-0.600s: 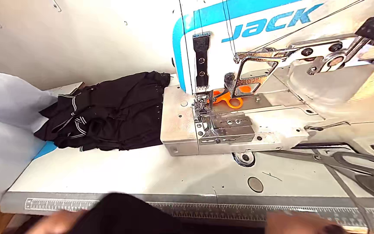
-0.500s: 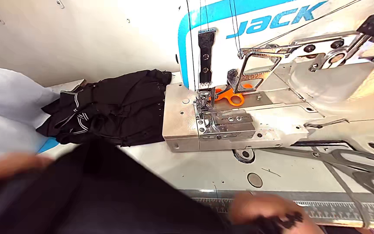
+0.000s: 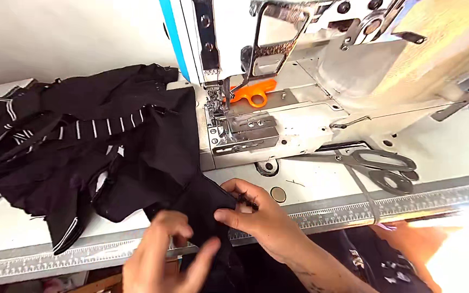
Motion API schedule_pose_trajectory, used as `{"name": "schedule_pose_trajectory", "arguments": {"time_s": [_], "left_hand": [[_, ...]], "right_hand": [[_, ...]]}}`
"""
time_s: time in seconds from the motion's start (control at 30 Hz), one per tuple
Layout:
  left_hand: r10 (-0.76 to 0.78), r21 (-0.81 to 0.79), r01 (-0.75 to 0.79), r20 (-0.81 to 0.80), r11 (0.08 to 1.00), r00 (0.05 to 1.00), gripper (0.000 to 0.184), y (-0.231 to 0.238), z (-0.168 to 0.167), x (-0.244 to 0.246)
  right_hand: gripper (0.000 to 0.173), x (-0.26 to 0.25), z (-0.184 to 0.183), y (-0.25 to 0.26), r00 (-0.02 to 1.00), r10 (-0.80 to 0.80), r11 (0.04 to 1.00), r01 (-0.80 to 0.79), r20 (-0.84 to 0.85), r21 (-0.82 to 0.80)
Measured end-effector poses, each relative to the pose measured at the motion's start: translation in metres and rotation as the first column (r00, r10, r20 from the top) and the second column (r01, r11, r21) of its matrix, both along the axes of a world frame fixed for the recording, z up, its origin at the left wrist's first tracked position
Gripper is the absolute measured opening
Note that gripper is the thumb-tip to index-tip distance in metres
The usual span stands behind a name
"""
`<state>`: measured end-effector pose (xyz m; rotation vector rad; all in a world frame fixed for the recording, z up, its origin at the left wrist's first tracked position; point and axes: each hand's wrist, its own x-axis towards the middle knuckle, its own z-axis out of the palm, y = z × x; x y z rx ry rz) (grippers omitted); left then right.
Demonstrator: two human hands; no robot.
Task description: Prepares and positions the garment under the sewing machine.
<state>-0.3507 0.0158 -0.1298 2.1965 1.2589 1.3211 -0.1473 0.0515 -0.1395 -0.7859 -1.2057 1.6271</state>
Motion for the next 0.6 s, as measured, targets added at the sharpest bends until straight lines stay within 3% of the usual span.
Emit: {"name": "schedule_pose_trajectory", "arguments": {"time_s": [0.1,0.17,0.27,0.47,0.53,0.6], "left_hand": [[0.03,-0.027,-0.027,0.098,0.999,0.995,0.04,-0.018,-0.022,0.024],[0.105,0.001,-0.106,0.117,0.994,0.988,0.033,-0.019,-0.033,0.033],[0.105,-0.02,-0.103,0.234,0.994,0.967,0.016,-0.014,-0.044,0.033],[0.018,-0.143,0.046,0.415,0.989,0.91,0.008,-0.01,-0.04,0.032],[0.023,-0.153,0.049,0.433,0.987,0.901,0.007,-0.01,-0.038,0.031],[0.02,-0.146,0.051,0.446,0.988,0.895,0.011,-0.01,-0.037,0.031]], "right_hand": [[0.025,0.0,-0.001,-0.006,0.992,0.112,0.993,-0.109,-0.065,0.048],[0.023,0.0,-0.003,-0.009,0.991,0.125,0.985,-0.119,-0.05,0.122],[0.016,0.0,-0.006,-0.012,0.999,0.038,0.978,-0.038,0.005,0.205],[0.008,0.006,-0.011,-0.015,0.993,-0.111,0.966,0.119,-0.048,0.227],[0.011,0.006,-0.016,-0.012,0.988,-0.144,0.948,0.154,-0.056,0.279],[0.026,0.006,-0.02,-0.01,0.987,-0.157,0.919,0.139,0.018,0.369]]}}
